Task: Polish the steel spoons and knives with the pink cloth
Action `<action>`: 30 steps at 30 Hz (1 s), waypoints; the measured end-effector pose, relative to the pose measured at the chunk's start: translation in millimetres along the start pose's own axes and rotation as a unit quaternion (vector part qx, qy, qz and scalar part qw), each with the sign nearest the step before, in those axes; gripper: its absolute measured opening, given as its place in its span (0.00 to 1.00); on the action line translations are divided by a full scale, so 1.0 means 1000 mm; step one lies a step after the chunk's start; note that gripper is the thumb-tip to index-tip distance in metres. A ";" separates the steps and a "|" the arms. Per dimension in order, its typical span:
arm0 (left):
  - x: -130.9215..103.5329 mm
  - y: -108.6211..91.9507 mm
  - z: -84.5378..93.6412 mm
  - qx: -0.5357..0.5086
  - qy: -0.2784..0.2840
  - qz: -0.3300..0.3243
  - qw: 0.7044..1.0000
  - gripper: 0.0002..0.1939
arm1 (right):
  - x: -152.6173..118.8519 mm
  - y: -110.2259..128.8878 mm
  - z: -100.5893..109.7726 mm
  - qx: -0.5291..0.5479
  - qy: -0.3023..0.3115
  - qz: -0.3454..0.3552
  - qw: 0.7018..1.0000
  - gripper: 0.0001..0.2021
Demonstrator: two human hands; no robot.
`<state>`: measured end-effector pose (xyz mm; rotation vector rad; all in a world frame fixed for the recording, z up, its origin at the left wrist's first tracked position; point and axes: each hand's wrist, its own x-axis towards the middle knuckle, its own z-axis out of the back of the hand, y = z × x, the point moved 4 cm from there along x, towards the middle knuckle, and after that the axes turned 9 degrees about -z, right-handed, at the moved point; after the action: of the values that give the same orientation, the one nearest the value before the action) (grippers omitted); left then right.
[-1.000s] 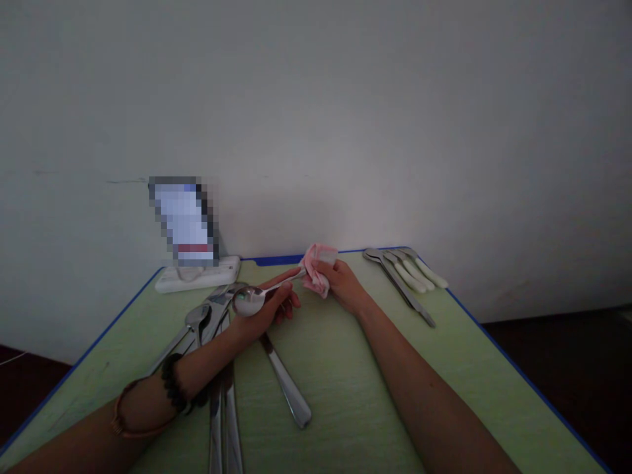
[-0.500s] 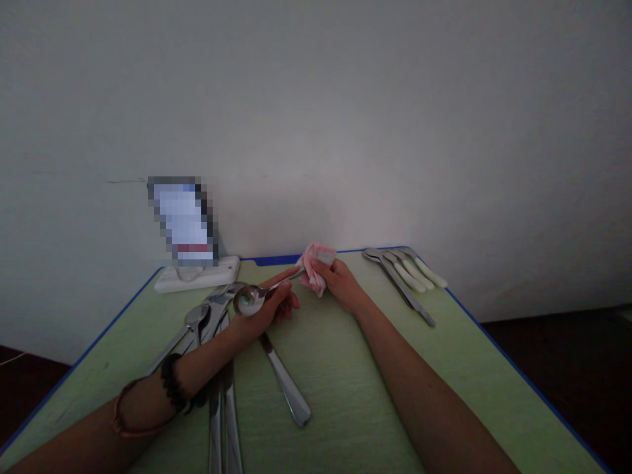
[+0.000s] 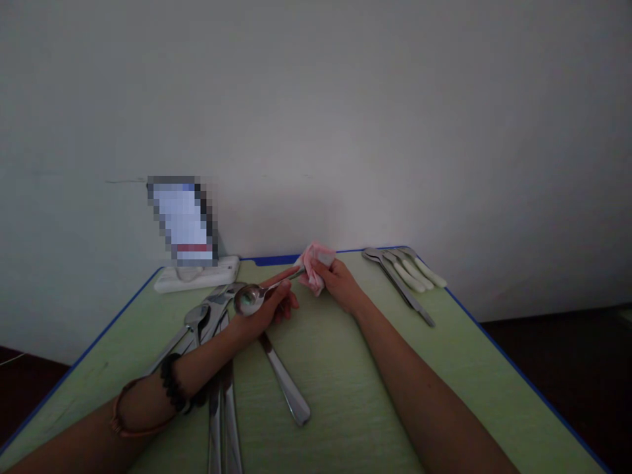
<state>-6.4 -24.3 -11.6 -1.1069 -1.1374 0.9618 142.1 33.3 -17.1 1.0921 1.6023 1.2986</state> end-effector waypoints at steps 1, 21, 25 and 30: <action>0.000 0.000 0.000 0.001 0.000 -0.001 1.000 0.29 | 0.000 0.000 0.000 0.000 0.000 0.002 1.000 0.15; 0.001 -0.002 0.000 0.001 0.000 -0.013 1.000 0.33 | 0.015 -0.014 0.011 0.030 -0.039 0.061 0.997 0.17; 0.001 -0.004 0.000 0.009 -0.010 -0.028 1.000 0.31 | 0.015 -0.014 0.012 0.036 -0.047 0.054 0.997 0.18; 0.002 -0.006 0.001 0.022 -0.022 -0.039 0.999 0.28 | 0.013 -0.012 0.011 0.048 -0.056 0.058 0.996 0.16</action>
<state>-7.1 -23.9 -5.0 -1.0040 -1.1818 0.9496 146.6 48.3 -31.6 1.3109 1.5507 1.2226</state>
